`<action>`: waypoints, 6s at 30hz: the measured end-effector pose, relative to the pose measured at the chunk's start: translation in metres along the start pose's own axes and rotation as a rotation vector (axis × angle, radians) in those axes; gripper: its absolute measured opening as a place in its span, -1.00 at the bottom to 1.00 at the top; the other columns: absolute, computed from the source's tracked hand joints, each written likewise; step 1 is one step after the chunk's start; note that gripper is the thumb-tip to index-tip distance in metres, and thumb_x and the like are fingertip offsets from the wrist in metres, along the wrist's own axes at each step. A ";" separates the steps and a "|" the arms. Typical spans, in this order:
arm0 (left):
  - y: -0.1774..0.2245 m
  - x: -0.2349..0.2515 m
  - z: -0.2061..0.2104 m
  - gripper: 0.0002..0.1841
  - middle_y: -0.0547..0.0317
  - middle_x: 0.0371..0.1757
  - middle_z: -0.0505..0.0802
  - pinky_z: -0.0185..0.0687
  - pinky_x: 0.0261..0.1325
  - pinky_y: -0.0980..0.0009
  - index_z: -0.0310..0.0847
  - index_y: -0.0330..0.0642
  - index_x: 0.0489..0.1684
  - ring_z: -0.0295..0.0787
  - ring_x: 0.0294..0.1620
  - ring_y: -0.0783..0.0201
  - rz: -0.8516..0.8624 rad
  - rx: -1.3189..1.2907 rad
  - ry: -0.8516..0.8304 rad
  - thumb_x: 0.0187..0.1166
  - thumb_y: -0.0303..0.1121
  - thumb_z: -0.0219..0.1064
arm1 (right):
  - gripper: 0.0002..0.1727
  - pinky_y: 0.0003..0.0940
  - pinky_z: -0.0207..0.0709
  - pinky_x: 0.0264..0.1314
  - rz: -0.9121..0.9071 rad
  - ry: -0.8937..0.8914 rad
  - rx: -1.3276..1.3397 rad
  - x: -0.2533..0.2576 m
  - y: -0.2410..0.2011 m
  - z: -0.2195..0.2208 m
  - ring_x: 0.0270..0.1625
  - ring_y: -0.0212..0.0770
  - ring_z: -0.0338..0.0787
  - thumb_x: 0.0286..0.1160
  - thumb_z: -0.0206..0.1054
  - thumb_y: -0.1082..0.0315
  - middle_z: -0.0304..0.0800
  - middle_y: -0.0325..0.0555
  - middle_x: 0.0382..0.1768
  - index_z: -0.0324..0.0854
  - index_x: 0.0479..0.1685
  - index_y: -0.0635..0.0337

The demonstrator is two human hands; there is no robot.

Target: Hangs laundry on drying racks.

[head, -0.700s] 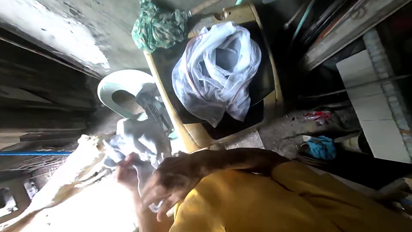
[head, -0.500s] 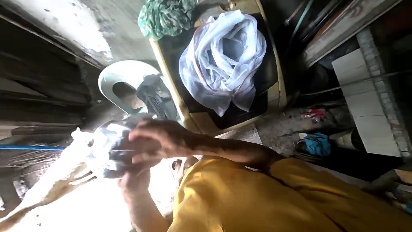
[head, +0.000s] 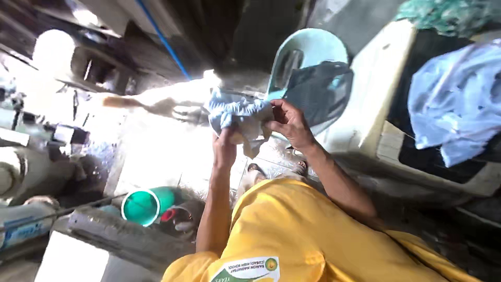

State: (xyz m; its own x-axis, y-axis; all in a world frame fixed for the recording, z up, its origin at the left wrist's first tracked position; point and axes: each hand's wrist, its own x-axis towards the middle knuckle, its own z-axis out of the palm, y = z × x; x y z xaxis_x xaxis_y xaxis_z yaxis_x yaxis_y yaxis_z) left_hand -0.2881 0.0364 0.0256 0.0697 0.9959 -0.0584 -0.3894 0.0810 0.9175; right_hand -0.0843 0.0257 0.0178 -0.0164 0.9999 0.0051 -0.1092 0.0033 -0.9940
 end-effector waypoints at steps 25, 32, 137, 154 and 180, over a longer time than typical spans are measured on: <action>0.106 0.011 -0.231 -0.72 0.16 -0.26 0.88 0.79 0.03 0.21 0.72 -0.07 -0.27 0.85 -0.12 0.28 0.467 -0.622 0.364 0.52 -0.16 0.11 | -0.44 -0.12 0.64 0.43 -0.088 -0.766 -0.255 0.132 0.047 0.247 0.60 -0.10 0.55 0.44 0.45 0.34 0.47 -0.02 0.64 0.58 0.49 0.21; 0.146 0.052 -0.258 -0.80 0.24 -0.25 0.91 0.80 -0.01 0.29 0.78 -0.01 -0.34 0.87 -0.13 0.37 0.390 -0.389 0.235 0.44 -0.23 0.22 | -0.70 -0.42 0.60 0.42 -0.149 -1.221 0.128 0.219 0.041 0.307 0.20 -0.55 0.74 0.31 0.44 0.54 0.87 -0.32 0.06 0.76 0.06 0.26; 0.228 0.159 -0.491 -0.73 0.16 -0.21 0.91 0.78 0.11 0.31 0.80 -0.34 -0.07 0.84 -0.14 0.39 0.478 0.254 0.684 0.77 -0.30 0.24 | -0.59 -0.22 0.77 0.20 0.005 -0.983 -0.001 0.342 0.002 0.604 0.05 -0.20 0.86 0.62 0.26 0.51 0.83 0.01 0.07 0.47 0.43 0.35; 0.248 0.161 -0.533 -0.85 0.18 -0.14 0.94 0.77 0.04 0.36 0.90 -0.19 -0.26 0.86 -0.08 0.38 0.441 0.667 1.014 0.42 -0.30 0.58 | -0.79 -0.33 0.78 0.15 -0.134 -1.036 0.000 0.382 0.052 0.647 -0.05 -0.28 0.88 0.60 0.38 0.43 0.92 -0.06 -0.07 0.80 0.05 0.35; 0.413 0.297 -0.655 -0.87 0.16 -0.22 0.90 0.79 -0.24 0.20 0.81 -0.11 -0.09 0.83 -0.33 0.27 0.049 1.111 1.064 0.52 -0.33 0.48 | -0.93 -0.21 0.77 -0.02 0.840 -1.204 0.704 0.538 0.090 0.867 -0.14 -0.24 0.85 0.62 0.34 0.35 0.87 -0.11 -0.16 0.72 -0.10 0.05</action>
State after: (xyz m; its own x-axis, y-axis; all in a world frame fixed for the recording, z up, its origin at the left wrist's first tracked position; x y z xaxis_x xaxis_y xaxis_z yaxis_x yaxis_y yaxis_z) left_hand -1.0298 0.3928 0.1293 -0.7771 0.6036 0.1781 0.5215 0.4590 0.7193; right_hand -0.9649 0.5491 0.0254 -0.9898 0.1245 -0.0692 -0.0709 -0.8521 -0.5186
